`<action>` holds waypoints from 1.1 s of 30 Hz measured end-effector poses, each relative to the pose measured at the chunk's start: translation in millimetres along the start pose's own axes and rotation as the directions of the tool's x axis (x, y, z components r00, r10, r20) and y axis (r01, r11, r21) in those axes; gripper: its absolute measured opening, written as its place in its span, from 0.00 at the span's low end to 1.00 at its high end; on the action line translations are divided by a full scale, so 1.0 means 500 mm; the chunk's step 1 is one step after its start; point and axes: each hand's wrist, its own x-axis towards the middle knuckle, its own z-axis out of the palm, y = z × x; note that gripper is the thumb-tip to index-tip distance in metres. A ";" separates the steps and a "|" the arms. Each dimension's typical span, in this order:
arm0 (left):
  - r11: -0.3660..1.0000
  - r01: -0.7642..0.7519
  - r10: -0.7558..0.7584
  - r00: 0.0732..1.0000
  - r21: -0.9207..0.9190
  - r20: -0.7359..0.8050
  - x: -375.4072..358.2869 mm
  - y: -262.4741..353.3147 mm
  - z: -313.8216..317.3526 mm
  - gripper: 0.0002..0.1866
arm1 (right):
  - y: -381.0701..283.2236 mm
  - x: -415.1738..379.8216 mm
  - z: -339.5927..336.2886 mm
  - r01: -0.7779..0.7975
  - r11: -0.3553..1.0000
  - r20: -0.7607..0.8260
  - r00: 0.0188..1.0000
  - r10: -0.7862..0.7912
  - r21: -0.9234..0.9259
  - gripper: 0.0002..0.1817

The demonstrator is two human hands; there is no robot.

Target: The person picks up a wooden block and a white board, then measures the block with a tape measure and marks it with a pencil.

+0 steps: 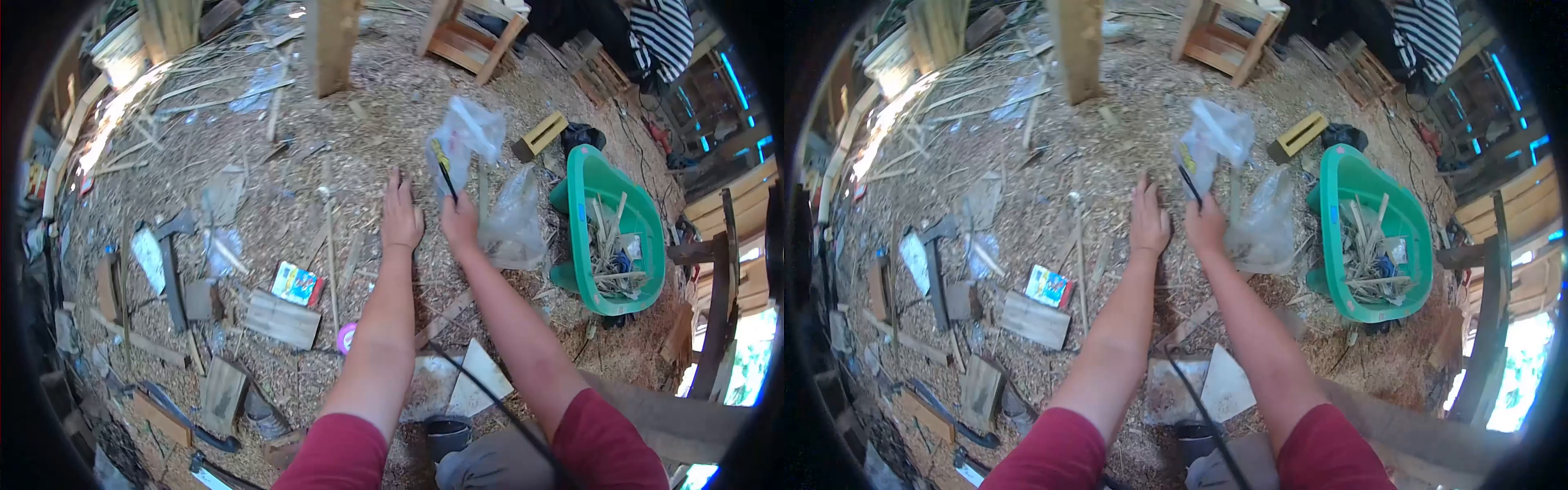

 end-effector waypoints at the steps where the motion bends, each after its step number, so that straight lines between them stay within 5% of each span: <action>1: 0.999 -0.016 0.014 0.999 -0.051 -0.038 0.003 -0.009 -0.009 0.28 | -0.016 -0.026 -0.020 -0.010 1.000 0.052 0.999 0.011 -0.011 0.16; 4: 0.888 0.135 -0.079 0.986 -0.440 0.145 0.002 -0.045 -0.058 0.25 | -0.033 -0.098 -0.054 -0.058 0.997 0.187 0.980 0.067 -0.054 0.18; 8: 0.919 0.066 -0.037 0.996 -0.389 0.082 -0.125 -0.036 -0.238 0.20 | -0.032 -0.167 -0.065 -0.059 0.998 0.224 0.973 0.058 -0.002 0.18; 9: 0.864 0.033 -0.019 0.999 -0.502 0.033 -0.169 -0.049 -0.258 0.15 | -0.042 -0.183 -0.074 -0.085 0.996 0.202 0.976 0.079 0.022 0.18; 15: 0.936 0.070 -0.102 0.992 -0.346 -0.074 -0.365 0.029 -0.423 0.10 | -0.046 -0.230 -0.123 -0.225 0.947 0.058 0.968 0.244 -0.230 0.19; 18: 0.864 0.222 -0.265 0.964 -0.453 -0.033 -0.446 0.092 -0.470 0.10 | -0.071 -0.279 -0.188 -0.119 0.993 0.084 0.989 0.119 0.001 0.19; 22: 0.769 0.517 -0.524 0.847 -0.376 0.093 -0.538 0.275 -0.602 0.13 | -0.112 -0.295 -0.244 -0.139 0.989 0.050 0.989 0.142 -0.048 0.20; 26: 0.900 0.375 -0.366 0.927 -0.223 0.082 -0.562 0.305 -0.671 0.13 | -0.169 -0.278 -0.280 -0.176 0.984 0.014 0.984 0.177 -0.032 0.20; 27: 0.924 0.331 -0.328 0.944 -0.191 0.049 -0.560 0.289 -0.685 0.12 | -0.180 -0.282 -0.297 -0.041 0.999 -0.039 0.998 0.041 0.011 0.18; 33: 0.937 0.322 -0.309 0.944 -0.136 0.112 -0.537 0.391 -0.761 0.11 | -0.283 -0.435 -0.472 0.027 0.981 0.037 0.999 -0.035 0.193 0.17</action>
